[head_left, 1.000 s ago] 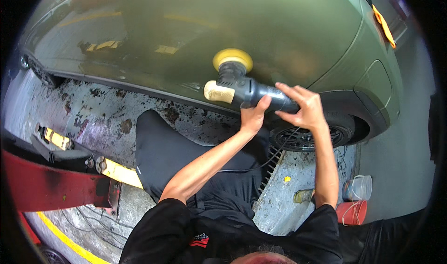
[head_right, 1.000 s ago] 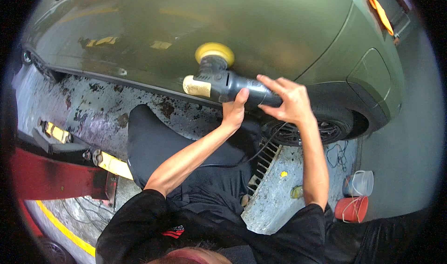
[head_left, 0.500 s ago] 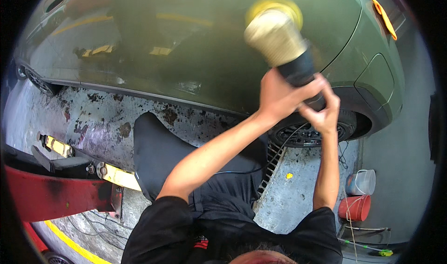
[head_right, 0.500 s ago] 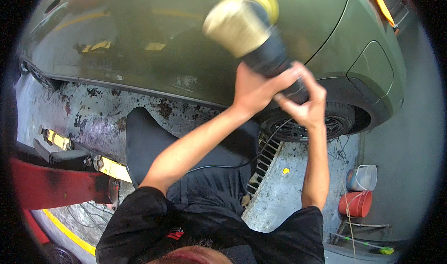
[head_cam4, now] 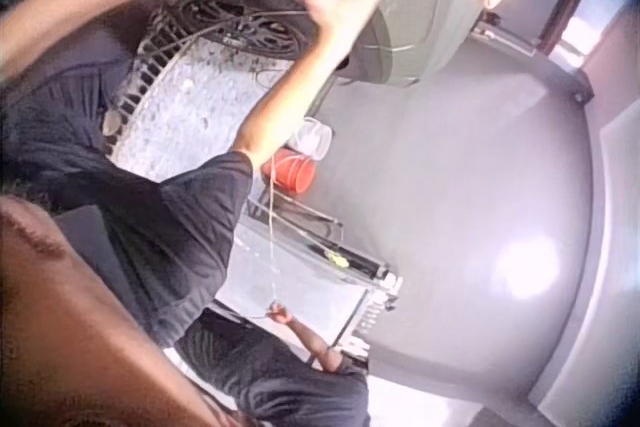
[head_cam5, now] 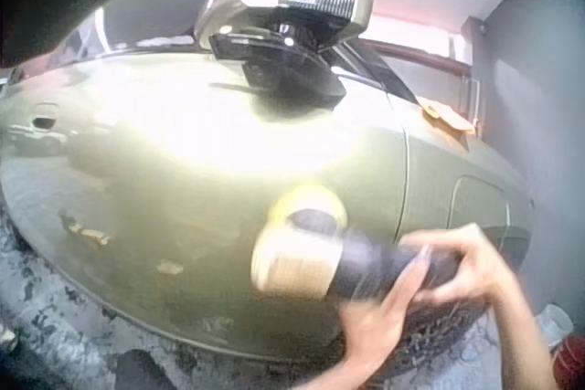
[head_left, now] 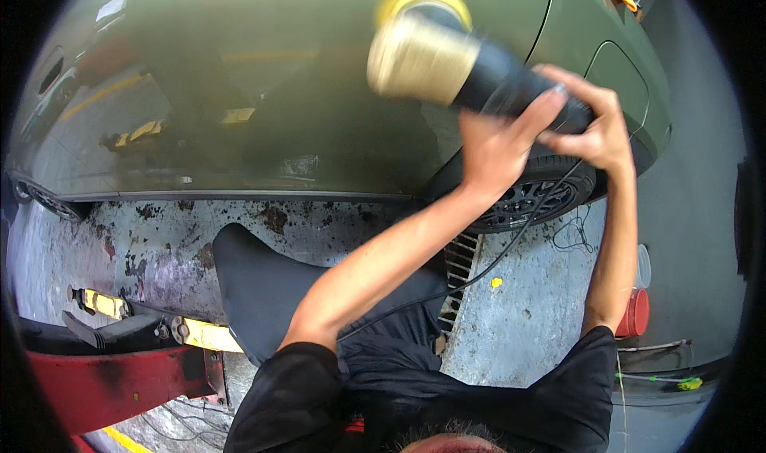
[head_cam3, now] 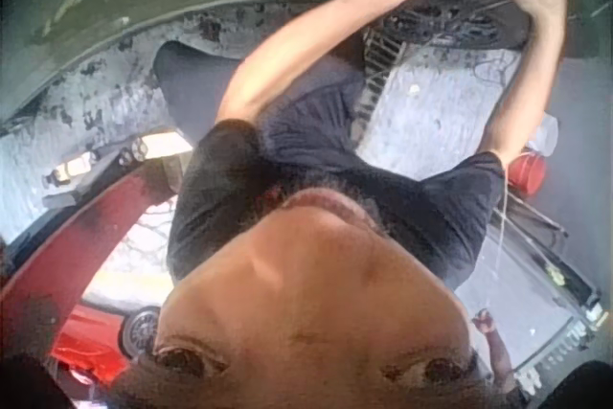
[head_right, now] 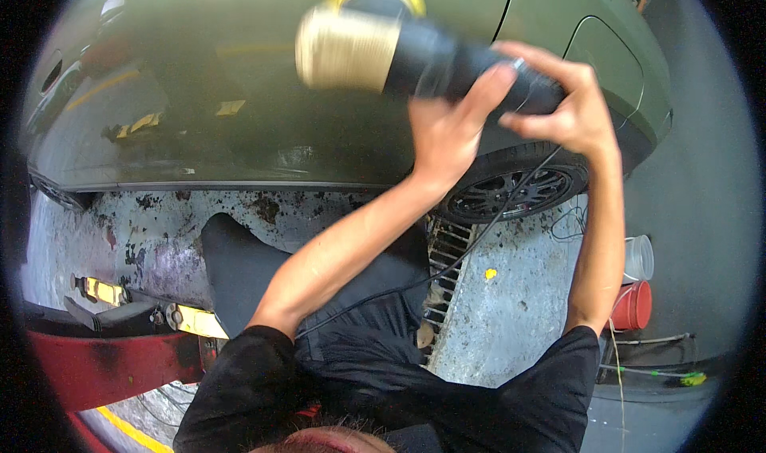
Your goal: The person uses a rotary polisher with a yellow pad to buff the hood of a green car, then wipes the surface with an orange microfiber cloth. The person sits on the floor during the task.
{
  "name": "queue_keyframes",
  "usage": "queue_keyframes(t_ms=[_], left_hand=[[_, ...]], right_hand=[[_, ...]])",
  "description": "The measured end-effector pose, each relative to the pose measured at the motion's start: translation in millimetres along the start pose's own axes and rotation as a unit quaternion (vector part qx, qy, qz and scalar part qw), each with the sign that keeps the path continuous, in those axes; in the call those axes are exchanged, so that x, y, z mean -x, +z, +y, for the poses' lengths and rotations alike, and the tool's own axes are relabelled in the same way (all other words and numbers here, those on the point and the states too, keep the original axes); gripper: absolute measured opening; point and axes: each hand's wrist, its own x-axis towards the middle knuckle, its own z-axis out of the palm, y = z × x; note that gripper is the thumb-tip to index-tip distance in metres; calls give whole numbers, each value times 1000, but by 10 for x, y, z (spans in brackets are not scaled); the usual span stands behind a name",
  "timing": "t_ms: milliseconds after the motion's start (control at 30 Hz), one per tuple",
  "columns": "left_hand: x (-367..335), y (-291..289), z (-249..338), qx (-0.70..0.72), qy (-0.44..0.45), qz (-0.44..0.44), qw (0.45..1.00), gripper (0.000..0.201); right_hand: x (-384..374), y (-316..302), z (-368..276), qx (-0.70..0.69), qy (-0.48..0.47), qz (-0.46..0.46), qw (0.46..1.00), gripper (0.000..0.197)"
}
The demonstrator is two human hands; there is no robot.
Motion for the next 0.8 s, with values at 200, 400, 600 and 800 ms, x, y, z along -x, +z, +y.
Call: queue_keyframes(t_ms=[200,400,600,800], left_hand=[[-437,87,84,-142,-8,-100,985,32],[887,-971,-396,-91,-255,-82,959,49],[1294,-1134,-781,-30,-343,-49,938,56],[195,516,-380,5,-75,-14,997,28]], right_hand=[[275,169,335,-4,57,135,989,82],[998,1222,543,19,31,51,998,83],[1077,1008,707,99,1,-41,994,83],[577,-300,520,53,-1,40,998,80]])
